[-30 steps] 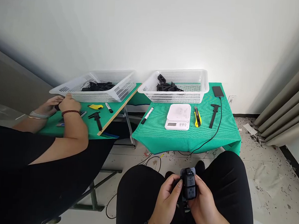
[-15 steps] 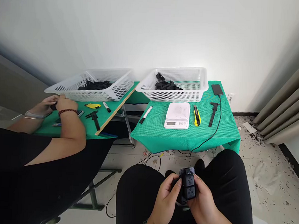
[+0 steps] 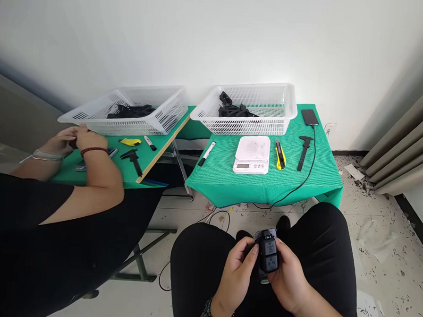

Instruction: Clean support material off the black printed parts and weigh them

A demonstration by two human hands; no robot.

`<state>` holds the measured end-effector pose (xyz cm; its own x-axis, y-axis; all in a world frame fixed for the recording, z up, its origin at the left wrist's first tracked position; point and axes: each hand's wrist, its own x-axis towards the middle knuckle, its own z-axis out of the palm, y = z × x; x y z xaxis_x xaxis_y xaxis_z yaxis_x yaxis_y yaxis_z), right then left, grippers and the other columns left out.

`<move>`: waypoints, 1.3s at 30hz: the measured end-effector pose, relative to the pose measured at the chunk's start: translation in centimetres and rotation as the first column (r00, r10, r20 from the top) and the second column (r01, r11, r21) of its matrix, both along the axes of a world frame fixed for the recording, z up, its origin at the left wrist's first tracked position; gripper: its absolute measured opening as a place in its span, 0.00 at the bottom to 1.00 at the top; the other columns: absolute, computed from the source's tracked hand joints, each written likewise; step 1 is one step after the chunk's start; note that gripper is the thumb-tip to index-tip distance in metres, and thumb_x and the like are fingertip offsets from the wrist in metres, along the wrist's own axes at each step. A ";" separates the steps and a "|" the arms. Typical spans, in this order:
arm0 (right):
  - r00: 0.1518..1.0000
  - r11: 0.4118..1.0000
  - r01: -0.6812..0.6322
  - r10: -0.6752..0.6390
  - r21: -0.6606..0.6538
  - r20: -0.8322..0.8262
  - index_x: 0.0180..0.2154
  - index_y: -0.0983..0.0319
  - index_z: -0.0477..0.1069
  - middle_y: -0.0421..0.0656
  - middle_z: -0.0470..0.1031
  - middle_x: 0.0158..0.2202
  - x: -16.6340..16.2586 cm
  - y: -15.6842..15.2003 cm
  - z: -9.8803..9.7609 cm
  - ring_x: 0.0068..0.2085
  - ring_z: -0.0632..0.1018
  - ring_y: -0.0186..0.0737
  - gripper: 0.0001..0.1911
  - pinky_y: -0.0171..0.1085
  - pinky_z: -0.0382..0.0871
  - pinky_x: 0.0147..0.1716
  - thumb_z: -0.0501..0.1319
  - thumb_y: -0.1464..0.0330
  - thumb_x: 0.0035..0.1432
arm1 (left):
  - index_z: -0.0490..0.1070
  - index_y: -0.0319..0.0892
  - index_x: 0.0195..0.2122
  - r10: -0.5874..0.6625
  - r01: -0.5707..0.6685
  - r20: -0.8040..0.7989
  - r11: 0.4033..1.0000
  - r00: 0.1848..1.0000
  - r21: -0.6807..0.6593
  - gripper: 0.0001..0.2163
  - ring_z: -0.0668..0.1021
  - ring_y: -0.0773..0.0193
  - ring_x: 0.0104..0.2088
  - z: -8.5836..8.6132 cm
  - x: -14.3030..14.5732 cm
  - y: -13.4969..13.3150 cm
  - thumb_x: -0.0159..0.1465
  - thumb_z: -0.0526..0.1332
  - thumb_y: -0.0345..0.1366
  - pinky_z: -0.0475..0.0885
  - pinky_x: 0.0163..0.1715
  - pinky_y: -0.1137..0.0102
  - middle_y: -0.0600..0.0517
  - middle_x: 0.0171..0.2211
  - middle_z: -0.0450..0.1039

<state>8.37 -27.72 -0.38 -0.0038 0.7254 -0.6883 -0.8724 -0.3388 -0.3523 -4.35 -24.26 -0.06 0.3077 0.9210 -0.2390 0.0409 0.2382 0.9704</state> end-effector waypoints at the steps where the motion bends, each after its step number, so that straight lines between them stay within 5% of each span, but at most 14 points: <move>1: 1.000 1.000 0.000 0.000 -0.005 -0.001 0.31 0.61 0.80 0.39 0.77 0.30 0.0 0.0 0.0 0.36 0.72 0.39 0.17 0.37 0.66 0.36 0.77 0.59 0.40 | 0.73 0.41 0.34 -0.001 0.001 0.003 1.000 1.000 -0.003 0.17 0.71 0.64 0.31 0.0 0.0 0.0 0.67 0.60 0.50 0.70 0.33 0.70 0.52 0.29 0.70; 39: 1.000 0.999 -0.022 0.022 -0.048 0.009 0.26 0.61 0.78 0.37 0.74 0.25 -0.1 0.5 1.0 0.31 0.70 0.36 0.18 0.36 0.62 0.32 0.79 0.59 0.33 | 0.71 0.41 0.32 -0.003 0.003 0.003 1.000 1.000 0.000 0.16 0.69 0.65 0.31 -0.2 0.1 0.1 0.68 0.59 0.49 0.68 0.32 0.71 0.53 0.29 0.68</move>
